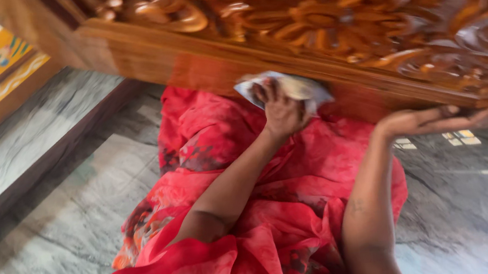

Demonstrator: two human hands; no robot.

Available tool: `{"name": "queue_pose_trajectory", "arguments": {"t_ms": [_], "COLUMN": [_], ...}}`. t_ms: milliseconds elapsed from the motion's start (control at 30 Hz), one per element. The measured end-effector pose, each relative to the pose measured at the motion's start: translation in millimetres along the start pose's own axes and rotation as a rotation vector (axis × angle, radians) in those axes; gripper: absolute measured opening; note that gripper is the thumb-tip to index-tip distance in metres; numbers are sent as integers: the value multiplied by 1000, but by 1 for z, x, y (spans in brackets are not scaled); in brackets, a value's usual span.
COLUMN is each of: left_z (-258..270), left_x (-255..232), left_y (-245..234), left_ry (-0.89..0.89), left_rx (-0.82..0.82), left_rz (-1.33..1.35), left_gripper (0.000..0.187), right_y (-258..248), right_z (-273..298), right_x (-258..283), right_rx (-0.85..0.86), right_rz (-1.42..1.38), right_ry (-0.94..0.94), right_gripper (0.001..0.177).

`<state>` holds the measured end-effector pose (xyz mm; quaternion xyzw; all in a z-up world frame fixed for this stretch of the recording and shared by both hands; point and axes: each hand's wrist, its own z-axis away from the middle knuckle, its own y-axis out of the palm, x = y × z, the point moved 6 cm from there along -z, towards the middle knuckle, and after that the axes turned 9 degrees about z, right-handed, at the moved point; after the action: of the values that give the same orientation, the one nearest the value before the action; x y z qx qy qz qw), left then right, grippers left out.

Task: The person wipes a carved wooden door with a cloth while sitting on the floor, covering different sections of the ornate patterns.

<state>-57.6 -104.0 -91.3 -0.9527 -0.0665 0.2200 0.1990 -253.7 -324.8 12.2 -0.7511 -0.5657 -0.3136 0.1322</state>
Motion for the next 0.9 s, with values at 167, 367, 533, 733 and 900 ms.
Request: {"name": "queue_pose_trajectory", "arguments": {"t_ms": [167, 367, 533, 733, 900], "left_z": [-40, -67, -54, -49, -85], "left_x": [-102, -113, -86, -77, -98], "left_y": [-9, -17, -3, -13, -60], "left_ry": [375, 374, 338, 555, 534], "left_rx": [433, 618, 651, 468, 189], "left_rz": [-57, -16, 87, 148, 404], "left_gripper": [58, 62, 52, 31, 9], "right_y": [-9, -5, 13, 14, 25], "right_z": [19, 68, 67, 81, 124], "right_x": [84, 200, 153, 113, 70], "right_rx": [52, 494, 476, 408, 482], "right_rz": [118, -426, -291, -192, -101], "right_ry": [-66, -752, -602, -702, -717], "right_gripper": [69, 32, 26, 44, 52]}}
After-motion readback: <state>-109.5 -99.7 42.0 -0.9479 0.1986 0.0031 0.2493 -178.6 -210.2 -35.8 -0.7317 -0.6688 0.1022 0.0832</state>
